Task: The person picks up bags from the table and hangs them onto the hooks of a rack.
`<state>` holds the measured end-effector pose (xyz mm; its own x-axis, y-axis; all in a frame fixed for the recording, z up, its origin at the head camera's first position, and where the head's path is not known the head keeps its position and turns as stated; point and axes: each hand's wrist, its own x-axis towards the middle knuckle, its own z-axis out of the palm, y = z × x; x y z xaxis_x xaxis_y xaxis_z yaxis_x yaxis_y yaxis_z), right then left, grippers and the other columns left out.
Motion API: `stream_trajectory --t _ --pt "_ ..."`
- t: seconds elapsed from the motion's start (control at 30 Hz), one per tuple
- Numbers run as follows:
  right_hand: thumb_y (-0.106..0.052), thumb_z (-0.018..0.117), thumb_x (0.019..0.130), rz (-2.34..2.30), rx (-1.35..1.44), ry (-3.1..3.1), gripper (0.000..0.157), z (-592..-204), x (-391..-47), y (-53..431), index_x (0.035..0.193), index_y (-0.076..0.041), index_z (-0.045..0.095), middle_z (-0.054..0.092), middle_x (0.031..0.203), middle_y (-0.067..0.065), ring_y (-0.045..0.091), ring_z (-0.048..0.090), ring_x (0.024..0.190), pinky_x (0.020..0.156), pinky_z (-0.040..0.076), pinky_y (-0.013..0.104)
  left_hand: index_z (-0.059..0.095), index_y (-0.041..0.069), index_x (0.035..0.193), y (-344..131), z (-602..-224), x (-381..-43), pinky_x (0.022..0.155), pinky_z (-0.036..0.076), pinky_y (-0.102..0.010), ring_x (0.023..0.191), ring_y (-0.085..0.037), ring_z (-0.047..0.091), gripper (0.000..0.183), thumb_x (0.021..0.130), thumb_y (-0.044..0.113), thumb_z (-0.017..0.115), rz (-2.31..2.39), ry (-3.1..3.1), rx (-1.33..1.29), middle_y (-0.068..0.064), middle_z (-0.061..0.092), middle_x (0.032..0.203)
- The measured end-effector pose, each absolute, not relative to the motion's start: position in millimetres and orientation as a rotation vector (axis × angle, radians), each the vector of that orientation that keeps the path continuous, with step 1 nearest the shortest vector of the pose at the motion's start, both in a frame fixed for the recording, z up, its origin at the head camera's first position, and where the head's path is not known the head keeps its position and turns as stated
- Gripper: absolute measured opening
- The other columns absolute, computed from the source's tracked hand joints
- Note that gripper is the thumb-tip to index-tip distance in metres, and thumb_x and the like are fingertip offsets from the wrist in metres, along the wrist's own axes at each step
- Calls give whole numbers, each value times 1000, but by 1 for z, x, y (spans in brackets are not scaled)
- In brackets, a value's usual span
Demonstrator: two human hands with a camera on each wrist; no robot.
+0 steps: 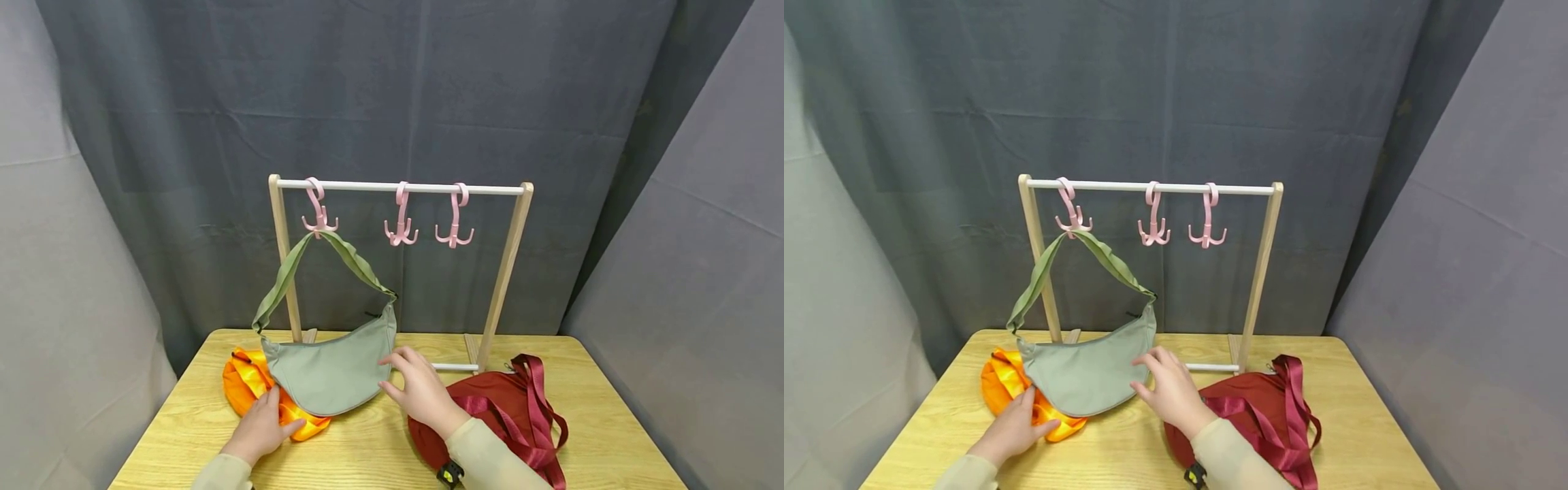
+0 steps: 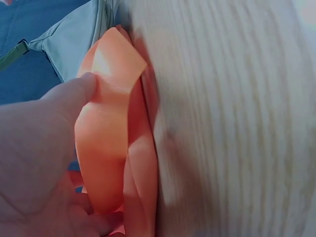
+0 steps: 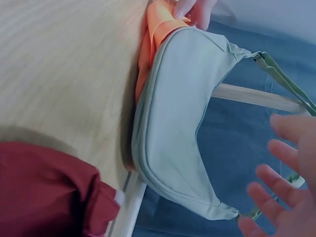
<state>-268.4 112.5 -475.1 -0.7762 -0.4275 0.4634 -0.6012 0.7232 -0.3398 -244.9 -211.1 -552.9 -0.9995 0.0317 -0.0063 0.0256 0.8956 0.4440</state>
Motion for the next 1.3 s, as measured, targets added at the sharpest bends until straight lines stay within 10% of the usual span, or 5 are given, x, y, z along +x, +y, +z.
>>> stream_trajectory --t 1.3 --pt "-35 85 71 -163 1153 -2602 37 -526 -306 58 102 -32 66 56 94 -10 13 57 87 71 43 30 30 -6 145 -214 -559 -245 101 40 -56 126 -45 47 105 78 66 65 722 2990 18 -32 41 140"
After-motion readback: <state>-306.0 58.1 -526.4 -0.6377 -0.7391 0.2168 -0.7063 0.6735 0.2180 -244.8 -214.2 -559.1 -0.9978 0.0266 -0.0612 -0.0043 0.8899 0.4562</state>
